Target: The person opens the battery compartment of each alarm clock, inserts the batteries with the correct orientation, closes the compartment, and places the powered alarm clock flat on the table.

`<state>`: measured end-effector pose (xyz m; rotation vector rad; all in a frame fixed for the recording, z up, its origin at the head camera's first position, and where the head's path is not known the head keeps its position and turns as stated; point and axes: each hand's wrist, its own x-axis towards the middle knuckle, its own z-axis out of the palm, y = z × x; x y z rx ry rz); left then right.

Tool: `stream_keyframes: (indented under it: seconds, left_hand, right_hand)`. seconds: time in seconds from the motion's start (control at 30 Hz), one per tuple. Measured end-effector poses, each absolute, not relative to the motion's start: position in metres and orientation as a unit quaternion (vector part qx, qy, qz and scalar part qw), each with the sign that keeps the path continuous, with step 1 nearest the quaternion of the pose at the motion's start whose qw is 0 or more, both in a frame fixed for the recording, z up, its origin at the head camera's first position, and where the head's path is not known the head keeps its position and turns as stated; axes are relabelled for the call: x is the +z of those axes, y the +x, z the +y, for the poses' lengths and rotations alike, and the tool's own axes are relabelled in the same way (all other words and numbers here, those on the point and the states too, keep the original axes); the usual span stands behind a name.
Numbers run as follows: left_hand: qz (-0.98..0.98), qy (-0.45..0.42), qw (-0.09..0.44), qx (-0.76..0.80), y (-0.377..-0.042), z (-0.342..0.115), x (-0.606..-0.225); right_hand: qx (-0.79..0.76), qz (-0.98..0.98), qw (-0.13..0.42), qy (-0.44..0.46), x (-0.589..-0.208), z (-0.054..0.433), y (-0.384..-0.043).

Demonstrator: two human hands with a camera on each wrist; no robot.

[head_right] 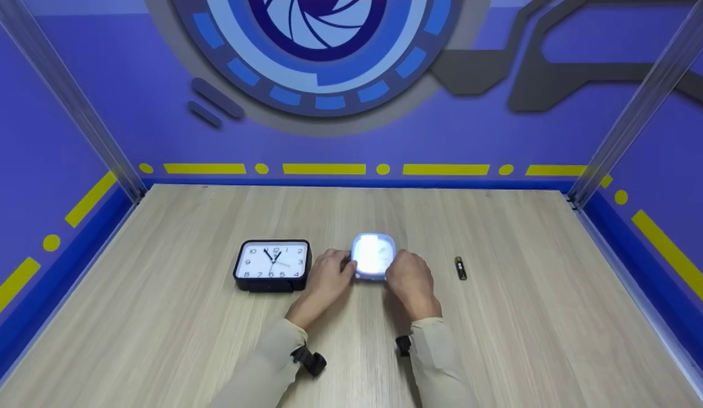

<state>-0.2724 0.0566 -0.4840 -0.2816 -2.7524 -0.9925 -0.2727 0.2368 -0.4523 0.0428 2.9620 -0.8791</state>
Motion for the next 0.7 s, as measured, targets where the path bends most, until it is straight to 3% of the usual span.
stream_keyframes:
  seconds: [0.7]
  left_hand:
    - [-0.931,-0.115,0.100,-0.332,-0.243,0.043,-0.483]
  right_hand:
    - [-0.248,0.968,0.002,-0.042,-0.452,0.232,-0.246]
